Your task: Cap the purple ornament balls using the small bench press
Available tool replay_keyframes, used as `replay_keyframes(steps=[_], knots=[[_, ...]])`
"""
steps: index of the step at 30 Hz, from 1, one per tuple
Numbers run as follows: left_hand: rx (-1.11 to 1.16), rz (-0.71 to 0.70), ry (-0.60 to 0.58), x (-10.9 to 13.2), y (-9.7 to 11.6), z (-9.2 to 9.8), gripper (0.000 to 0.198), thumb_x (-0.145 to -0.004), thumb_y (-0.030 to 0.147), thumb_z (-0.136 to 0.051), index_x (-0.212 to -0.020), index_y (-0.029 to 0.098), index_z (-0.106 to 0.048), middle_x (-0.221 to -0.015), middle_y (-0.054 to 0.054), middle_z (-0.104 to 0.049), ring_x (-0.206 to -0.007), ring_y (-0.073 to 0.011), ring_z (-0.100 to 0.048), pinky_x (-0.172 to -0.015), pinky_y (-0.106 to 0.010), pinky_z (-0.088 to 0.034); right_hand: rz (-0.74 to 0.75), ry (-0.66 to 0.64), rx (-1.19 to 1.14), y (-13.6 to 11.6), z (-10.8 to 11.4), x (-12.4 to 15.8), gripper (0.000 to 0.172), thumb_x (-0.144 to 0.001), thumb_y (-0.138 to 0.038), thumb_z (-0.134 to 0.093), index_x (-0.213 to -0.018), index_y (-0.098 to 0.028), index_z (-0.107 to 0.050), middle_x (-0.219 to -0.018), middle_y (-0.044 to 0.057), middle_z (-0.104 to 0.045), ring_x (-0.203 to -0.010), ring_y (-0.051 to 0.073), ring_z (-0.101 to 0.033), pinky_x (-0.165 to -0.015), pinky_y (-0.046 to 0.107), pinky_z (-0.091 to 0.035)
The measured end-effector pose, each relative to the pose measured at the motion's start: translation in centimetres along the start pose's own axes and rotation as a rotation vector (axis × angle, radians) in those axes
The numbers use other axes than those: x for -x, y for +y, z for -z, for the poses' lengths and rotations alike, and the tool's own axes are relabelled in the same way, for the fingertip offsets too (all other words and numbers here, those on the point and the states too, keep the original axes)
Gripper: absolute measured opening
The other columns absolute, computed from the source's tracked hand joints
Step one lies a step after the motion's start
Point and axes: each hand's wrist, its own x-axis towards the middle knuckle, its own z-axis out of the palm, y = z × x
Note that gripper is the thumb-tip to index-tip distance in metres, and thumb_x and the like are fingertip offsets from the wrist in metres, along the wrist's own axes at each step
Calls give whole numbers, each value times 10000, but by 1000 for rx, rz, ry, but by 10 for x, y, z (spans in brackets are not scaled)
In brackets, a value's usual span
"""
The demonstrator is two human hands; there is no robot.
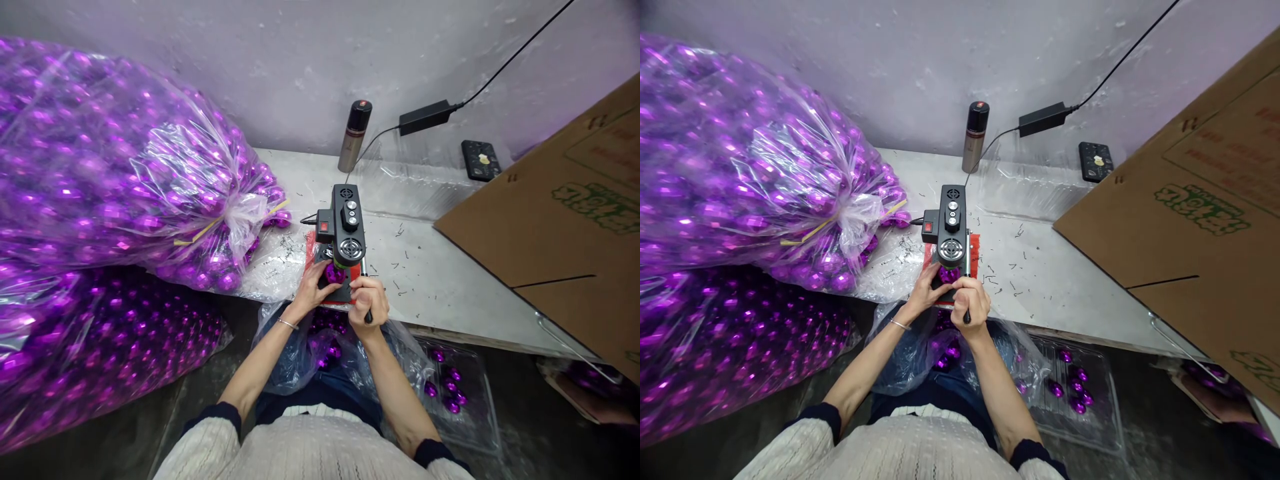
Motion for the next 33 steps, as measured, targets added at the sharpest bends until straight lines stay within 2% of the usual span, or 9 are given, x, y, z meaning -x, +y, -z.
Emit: replay_keyframes(steps=[19,23,25,29,31,33], knots=[[5,36,0,1,-1,-2,633,-874,502,-742,-1390,182,-561,-1344,-177,-678,-1276,-323,-651,-1087,-538,-533,49,31,-44,16,-7,13,257,-1017,-225,-386,-797,-230,-519,-757,10,-620,-657,151,-618,-659,334,-520],[10,42,0,1,-1,0,624,-879,496,-739,-1386,178,-560,-1331,-172,-684,-1266,-314,-657,-1080,-527,-537,141,35,-43,20,-10,13,256,-1006,-208,-399,-777,-227,-513,-734,4,-609,-616,139,-600,-605,313,-502],[15,33,-2,-1,-1,0,625,-876,495,-744,-1385,182,-560,-1323,-170,-687,-1258,-311,-661,-1075,-526,-541,148,50,-42,18,-8,6,277,-1004,-200,-396,-749,-226,-503,-714,2,-603,-592,132,-585,-572,300,-483],[22,31,14,-4,1,1,625,-870,501,-748,-1372,179,-558,-1307,-174,-689,-1254,-315,-662,-1069,-533,-543,27,13,-16,-3,1,-25,295,-985,-130,-422,-716,-223,-500,-683,-6,-606,-622,125,-608,-563,276,-450],[20,24,47,4,5,1,626,-881,505,-734,-1377,176,-540,-1305,-174,-685,-1253,-314,-662,-1065,-538,-544,-62,-23,-17,-15,6,-42,308,-985,-124,-429,-703,-221,-507,-682,-4,-608,-646,131,-620,-604,288,-466],[-2,-14,65,23,12,1,614,-911,482,-703,-1409,187,-500,-1337,-177,-664,-1288,-312,-641,-1096,-559,-517,-117,-56,-23,-23,10,-53,310,-986,-140,-440,-698,-223,-519,-676,0,-603,-665,144,-628,-628,303,-475]])
